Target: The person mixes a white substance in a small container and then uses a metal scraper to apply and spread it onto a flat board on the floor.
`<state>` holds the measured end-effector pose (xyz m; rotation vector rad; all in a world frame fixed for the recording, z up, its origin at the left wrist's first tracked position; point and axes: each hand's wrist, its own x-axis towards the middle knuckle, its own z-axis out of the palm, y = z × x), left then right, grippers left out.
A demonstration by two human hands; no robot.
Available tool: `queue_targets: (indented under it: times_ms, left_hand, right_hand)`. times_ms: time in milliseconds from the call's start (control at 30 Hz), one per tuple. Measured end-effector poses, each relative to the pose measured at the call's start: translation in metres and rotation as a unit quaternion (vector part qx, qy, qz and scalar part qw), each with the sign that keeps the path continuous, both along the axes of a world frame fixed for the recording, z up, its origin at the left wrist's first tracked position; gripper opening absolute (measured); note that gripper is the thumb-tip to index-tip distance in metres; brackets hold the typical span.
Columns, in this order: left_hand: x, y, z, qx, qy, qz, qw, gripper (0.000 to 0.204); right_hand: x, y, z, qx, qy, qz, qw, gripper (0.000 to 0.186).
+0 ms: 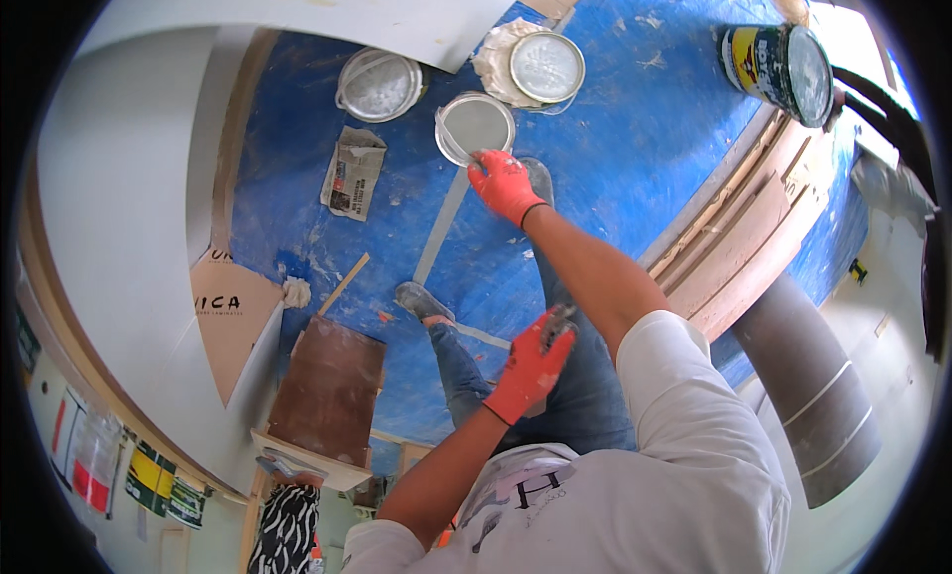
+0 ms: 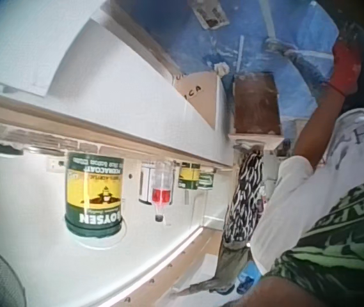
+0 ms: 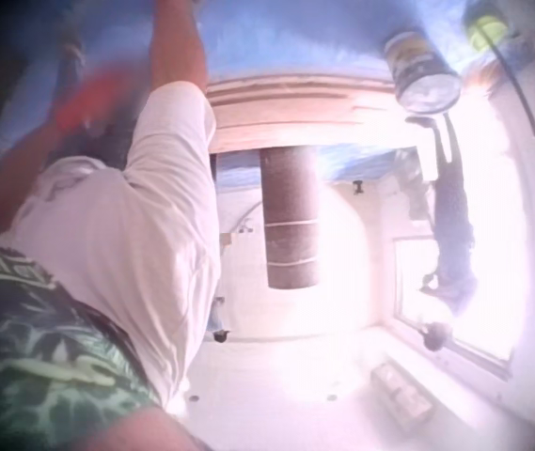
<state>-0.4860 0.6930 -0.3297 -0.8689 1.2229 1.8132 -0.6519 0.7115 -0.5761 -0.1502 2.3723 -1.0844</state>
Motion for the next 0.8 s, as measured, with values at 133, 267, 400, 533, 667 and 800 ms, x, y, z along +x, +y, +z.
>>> queue_targets:
  times_ms: [133, 267, 400, 533, 667, 800]
  left_hand:
    - [-0.012, 0.028, 0.015, 0.159, -0.067, -0.089, 0.981, 0.041]
    - [-0.009, 0.049, 0.002, 0.121, -0.003, -0.143, 0.982, 0.038]
    - [0.006, 0.069, -0.005, -0.076, 0.261, -0.144, 0.951, 0.037]
    - [0.018, 0.074, -0.011, -0.071, 0.247, -0.125, 0.958, 0.04]
    - [0.025, 0.07, -0.018, -0.099, 0.304, -0.158, 0.934, 0.043]
    - [0.032, 0.07, -0.018, -0.122, 0.291, -0.14, 0.939, 0.044]
  right_hand:
    - [-0.051, 0.048, -0.018, 0.053, 0.154, -0.103, 0.981, 0.04]
    - [-0.136, 0.117, -0.075, 0.112, 0.017, -0.364, 0.925, 0.05]
    - [-0.168, 0.166, -0.121, -0.068, -0.258, -0.378, 0.886, 0.048]
    - [-0.164, 0.178, -0.114, -0.018, -0.202, -0.34, 0.918, 0.045]
    - [-0.154, 0.165, -0.091, -0.034, -0.207, -0.375, 0.903, 0.047]
    - [-0.142, 0.15, -0.103, -0.079, -0.322, -0.411, 0.849, 0.049]
